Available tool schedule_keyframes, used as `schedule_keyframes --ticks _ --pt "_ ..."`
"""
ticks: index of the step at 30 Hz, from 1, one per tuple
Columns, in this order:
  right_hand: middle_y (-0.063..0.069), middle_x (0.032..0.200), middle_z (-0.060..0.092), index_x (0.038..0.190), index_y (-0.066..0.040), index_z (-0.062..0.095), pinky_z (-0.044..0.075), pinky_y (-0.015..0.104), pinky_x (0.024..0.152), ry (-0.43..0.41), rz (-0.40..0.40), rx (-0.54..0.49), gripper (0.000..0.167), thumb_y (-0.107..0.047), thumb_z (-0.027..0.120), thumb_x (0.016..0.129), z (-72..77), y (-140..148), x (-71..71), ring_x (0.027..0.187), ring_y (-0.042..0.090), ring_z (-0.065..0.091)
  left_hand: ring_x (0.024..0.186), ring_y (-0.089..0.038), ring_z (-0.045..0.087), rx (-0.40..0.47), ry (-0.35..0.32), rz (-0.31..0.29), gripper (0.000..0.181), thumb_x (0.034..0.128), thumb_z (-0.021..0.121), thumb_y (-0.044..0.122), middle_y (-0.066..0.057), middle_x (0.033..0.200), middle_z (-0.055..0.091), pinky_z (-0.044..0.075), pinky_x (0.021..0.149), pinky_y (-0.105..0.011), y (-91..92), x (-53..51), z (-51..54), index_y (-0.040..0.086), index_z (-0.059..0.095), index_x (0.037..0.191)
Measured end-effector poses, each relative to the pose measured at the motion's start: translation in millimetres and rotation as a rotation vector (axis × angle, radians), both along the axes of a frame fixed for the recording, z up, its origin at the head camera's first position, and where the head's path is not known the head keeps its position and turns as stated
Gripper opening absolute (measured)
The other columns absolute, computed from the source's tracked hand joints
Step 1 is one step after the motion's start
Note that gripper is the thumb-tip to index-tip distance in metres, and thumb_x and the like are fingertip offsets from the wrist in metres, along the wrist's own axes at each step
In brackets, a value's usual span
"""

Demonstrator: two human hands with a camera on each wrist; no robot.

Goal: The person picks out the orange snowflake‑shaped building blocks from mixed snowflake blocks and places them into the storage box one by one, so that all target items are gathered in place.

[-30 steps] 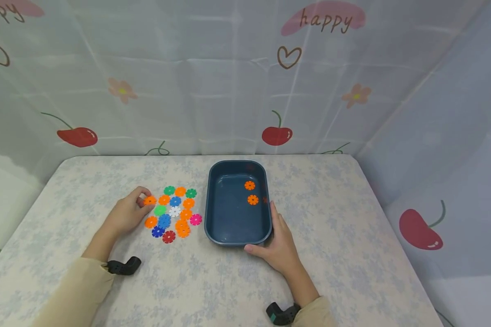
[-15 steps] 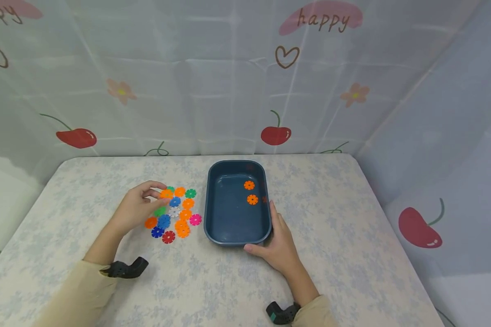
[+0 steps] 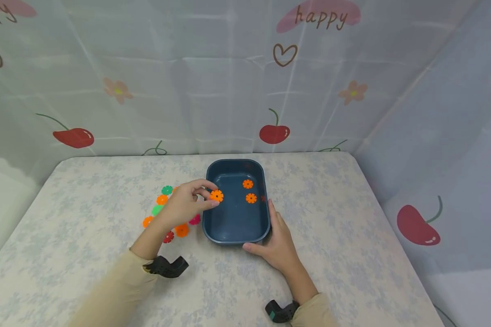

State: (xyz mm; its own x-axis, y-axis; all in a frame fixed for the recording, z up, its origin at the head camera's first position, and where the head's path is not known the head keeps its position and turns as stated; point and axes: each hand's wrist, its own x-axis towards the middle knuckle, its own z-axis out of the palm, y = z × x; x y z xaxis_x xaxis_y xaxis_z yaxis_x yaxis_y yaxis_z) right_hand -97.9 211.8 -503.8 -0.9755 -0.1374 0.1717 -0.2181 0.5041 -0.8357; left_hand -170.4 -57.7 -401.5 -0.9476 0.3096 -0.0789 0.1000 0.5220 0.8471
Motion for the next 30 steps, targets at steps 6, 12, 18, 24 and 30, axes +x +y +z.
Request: schedule_keyframes --ticks 6,12,18,24,30 --pt "0.013 0.162 0.025 0.161 -0.017 0.005 0.032 0.064 0.111 0.001 0.000 -0.011 0.127 -0.031 0.090 0.068 1.2 -1 -0.5 0.144 0.036 0.035 0.071 -0.018 0.060 -0.083 0.024 -0.035 0.029 0.0866 0.078 0.029 0.004 0.088 0.066 0.050 0.060 -0.030 38.4 0.8 -4.3 0.024 0.068 0.113" --pt "0.013 0.162 0.026 0.161 -0.018 0.006 0.033 0.063 0.111 -0.014 -0.011 -0.005 0.125 -0.032 0.090 0.069 0.8 -1 -0.1 0.144 0.035 0.035 0.064 -0.012 0.058 -0.252 0.081 -0.031 0.029 0.0858 0.079 0.030 0.007 0.078 0.065 0.046 0.058 -0.028 68.9 2.6 -18.4 0.020 0.068 0.111" --pt "0.013 0.162 0.025 0.161 -0.020 0.005 0.032 0.064 0.111 -0.010 -0.006 0.000 0.127 -0.031 0.090 0.069 -0.3 0 -0.2 0.146 0.036 0.033 0.061 -0.009 0.056 -0.363 0.086 -0.046 0.029 0.0848 0.080 0.030 0.009 0.072 0.063 0.044 0.055 -0.026 87.0 2.6 -31.2 0.018 0.069 0.109" --pt "0.013 0.161 0.027 0.161 -0.021 0.004 0.033 0.063 0.110 -0.007 -0.003 -0.002 0.127 -0.031 0.091 0.068 -1.4 1 -0.2 0.145 0.035 0.034 0.062 -0.009 0.057 -0.402 0.054 -0.054 0.028 0.0835 0.081 0.030 0.009 0.071 0.064 0.044 0.058 -0.026 95.6 -1.0 -39.7 0.017 0.070 0.106" --pt "0.012 0.162 0.026 0.161 -0.025 0.003 0.031 0.063 0.111 -0.001 0.009 -0.025 0.127 -0.030 0.090 0.069 -2.1 1 0.1 0.145 0.035 0.033 0.069 -0.013 0.062 -0.474 0.091 -0.053 0.030 0.0843 0.080 0.033 0.006 0.078 0.069 0.049 0.061 -0.031 99.8 -4.2 -45.5 0.018 0.072 0.109"
